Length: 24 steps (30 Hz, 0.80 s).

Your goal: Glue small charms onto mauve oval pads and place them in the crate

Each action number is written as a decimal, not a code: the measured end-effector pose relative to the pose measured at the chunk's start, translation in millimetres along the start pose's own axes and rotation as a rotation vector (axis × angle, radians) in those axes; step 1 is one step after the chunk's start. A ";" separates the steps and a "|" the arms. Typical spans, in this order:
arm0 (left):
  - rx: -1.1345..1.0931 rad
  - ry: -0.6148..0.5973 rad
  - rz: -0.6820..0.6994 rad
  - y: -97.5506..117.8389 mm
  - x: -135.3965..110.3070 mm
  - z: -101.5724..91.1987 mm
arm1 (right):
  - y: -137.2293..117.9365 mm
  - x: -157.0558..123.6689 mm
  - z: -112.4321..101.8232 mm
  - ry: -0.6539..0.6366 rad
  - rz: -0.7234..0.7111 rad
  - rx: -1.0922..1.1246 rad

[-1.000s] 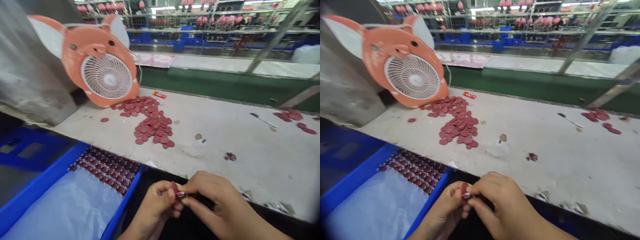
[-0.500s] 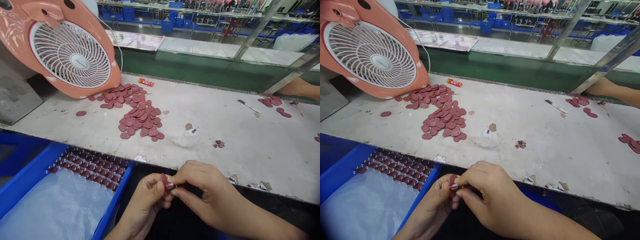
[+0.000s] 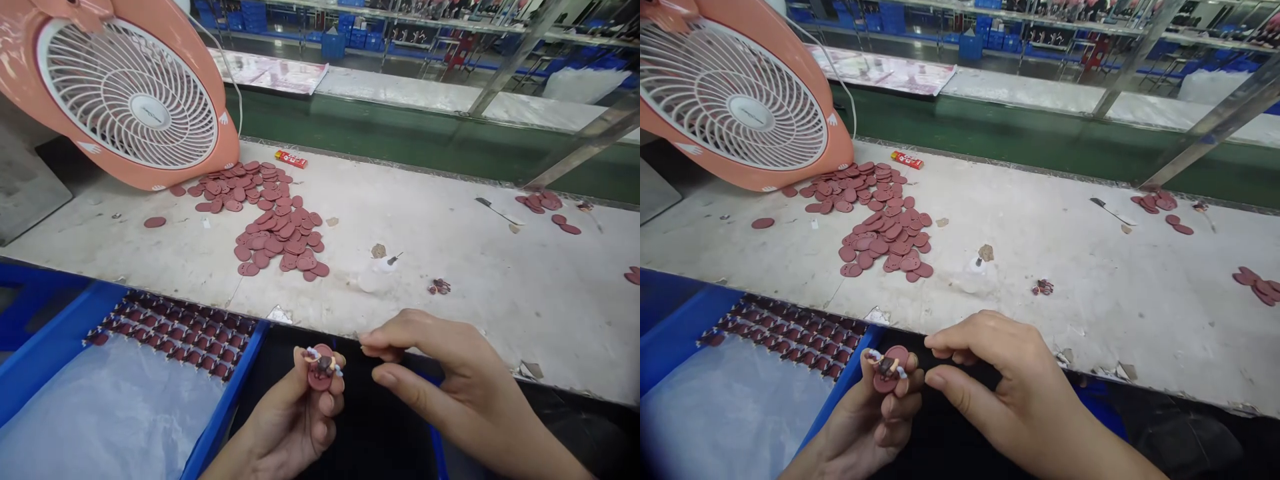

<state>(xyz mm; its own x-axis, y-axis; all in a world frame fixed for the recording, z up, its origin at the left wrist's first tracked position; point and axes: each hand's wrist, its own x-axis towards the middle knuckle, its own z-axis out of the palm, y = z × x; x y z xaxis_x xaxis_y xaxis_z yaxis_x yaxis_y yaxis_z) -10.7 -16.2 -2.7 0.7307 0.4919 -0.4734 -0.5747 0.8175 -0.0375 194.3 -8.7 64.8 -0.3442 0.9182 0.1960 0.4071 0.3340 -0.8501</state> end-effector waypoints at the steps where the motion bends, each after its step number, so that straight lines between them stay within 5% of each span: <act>1: -0.009 -0.019 -0.002 0.3 -0.1 -0.3 | 1.4 1.2 3.1 -0.002 0.006 0.017; 7: 0.076 0.013 0.064 0.4 0.9 -2.4 | 3.7 7.5 15.5 -0.035 0.010 0.091; 17: 0.760 0.067 0.623 7.4 -13.7 16.7 | -2.1 1.8 11.0 -0.018 -0.171 0.081; 24: 0.783 0.011 0.610 9.8 -12.1 9.9 | 0.5 2.3 16.3 -0.047 -0.223 0.036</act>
<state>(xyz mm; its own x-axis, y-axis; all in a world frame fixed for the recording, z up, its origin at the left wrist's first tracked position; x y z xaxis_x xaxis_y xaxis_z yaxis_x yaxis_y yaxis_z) -21.6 -11.2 11.4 0.3854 0.8946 -0.2263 -0.4429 0.3945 0.8051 180.0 -9.9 56.8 -0.4621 0.8112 0.3585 0.2864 0.5191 -0.8053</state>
